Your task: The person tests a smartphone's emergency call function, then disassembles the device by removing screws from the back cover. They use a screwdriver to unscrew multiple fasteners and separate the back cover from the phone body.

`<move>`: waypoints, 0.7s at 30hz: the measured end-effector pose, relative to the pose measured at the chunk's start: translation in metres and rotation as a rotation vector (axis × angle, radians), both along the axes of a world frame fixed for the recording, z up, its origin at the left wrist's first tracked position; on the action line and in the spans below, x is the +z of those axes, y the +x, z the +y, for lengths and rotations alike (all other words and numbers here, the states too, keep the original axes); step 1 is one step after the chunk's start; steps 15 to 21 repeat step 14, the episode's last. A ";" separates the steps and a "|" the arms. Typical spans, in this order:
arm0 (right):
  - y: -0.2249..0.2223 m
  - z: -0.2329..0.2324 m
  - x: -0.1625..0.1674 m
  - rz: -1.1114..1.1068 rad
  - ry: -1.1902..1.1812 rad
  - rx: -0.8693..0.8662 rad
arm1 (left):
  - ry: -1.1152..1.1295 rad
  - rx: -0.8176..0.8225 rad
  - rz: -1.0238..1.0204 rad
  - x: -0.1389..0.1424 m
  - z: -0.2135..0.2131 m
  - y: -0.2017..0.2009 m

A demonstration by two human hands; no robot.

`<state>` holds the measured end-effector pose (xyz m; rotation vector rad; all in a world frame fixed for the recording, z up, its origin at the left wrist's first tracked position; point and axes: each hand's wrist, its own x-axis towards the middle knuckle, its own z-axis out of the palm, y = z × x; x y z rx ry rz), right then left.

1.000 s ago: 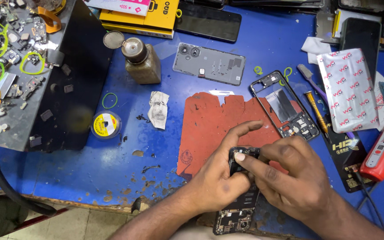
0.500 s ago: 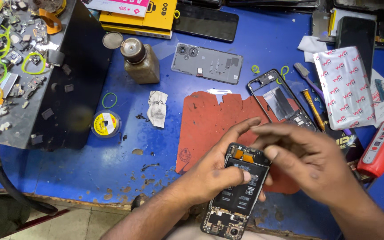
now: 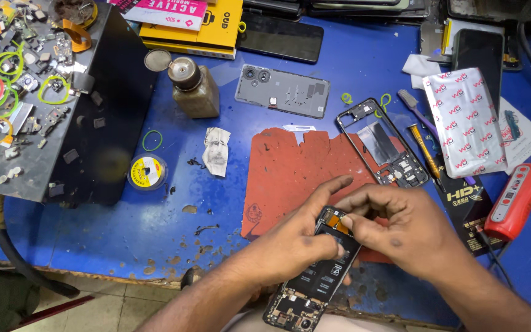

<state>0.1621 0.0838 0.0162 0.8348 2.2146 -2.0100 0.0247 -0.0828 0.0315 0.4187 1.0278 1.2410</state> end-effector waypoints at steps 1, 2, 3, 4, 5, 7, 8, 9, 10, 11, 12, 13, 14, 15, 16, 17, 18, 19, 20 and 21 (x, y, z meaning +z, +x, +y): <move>0.001 -0.001 -0.002 -0.017 0.033 -0.003 | 0.018 -0.004 0.010 0.000 0.001 0.001; 0.001 -0.003 -0.004 -0.034 0.066 -0.007 | 0.007 -0.012 0.047 0.000 0.001 0.001; 0.002 -0.004 -0.007 -0.051 0.098 -0.010 | -0.005 -0.020 0.083 0.000 0.001 0.001; 0.004 -0.005 -0.010 -0.062 0.052 -0.021 | -0.017 -0.028 0.119 -0.002 0.001 0.001; 0.005 -0.005 -0.013 -0.073 0.008 -0.033 | -0.013 -0.027 0.093 -0.003 0.001 0.001; 0.007 -0.004 -0.020 -0.026 -0.064 -0.036 | -0.005 -0.026 0.042 -0.010 0.000 0.003; 0.007 -0.002 -0.023 0.031 -0.092 -0.024 | 0.074 0.004 -0.093 -0.016 -0.001 0.004; 0.009 0.002 -0.025 0.088 -0.120 -0.011 | 0.154 0.036 -0.227 -0.023 -0.003 0.004; 0.011 0.007 -0.025 0.114 -0.167 -0.059 | 0.235 0.068 -0.361 -0.031 -0.005 0.005; 0.012 0.013 -0.025 0.139 -0.214 -0.109 | 0.267 0.078 -0.449 -0.041 -0.008 0.003; 0.013 0.019 -0.024 0.165 -0.260 -0.161 | 0.300 0.085 -0.537 -0.052 -0.013 -0.003; 0.015 0.023 -0.023 0.176 -0.324 -0.195 | 0.334 0.089 -0.626 -0.063 -0.017 -0.012; 0.017 0.029 -0.022 0.190 -0.387 -0.232 | 0.339 0.083 -0.624 -0.065 -0.047 0.007; 0.017 0.029 -0.022 0.190 -0.387 -0.232 | 0.339 0.083 -0.624 -0.065 -0.047 0.007; 0.017 0.029 -0.022 0.190 -0.387 -0.232 | 0.339 0.083 -0.624 -0.065 -0.047 0.007; 0.017 0.029 -0.022 0.190 -0.387 -0.232 | 0.339 0.083 -0.624 -0.065 -0.047 0.007; 0.017 0.029 -0.022 0.190 -0.387 -0.232 | 0.339 0.083 -0.624 -0.065 -0.047 0.007; 0.017 0.029 -0.022 0.190 -0.387 -0.232 | 0.339 0.083 -0.624 -0.065 -0.047 0.007; 0.017 0.029 -0.022 0.190 -0.387 -0.232 | 0.339 0.083 -0.624 -0.065 -0.047 0.007; 0.017 0.029 -0.022 0.190 -0.387 -0.232 | 0.339 0.083 -0.624 -0.065 -0.047 0.007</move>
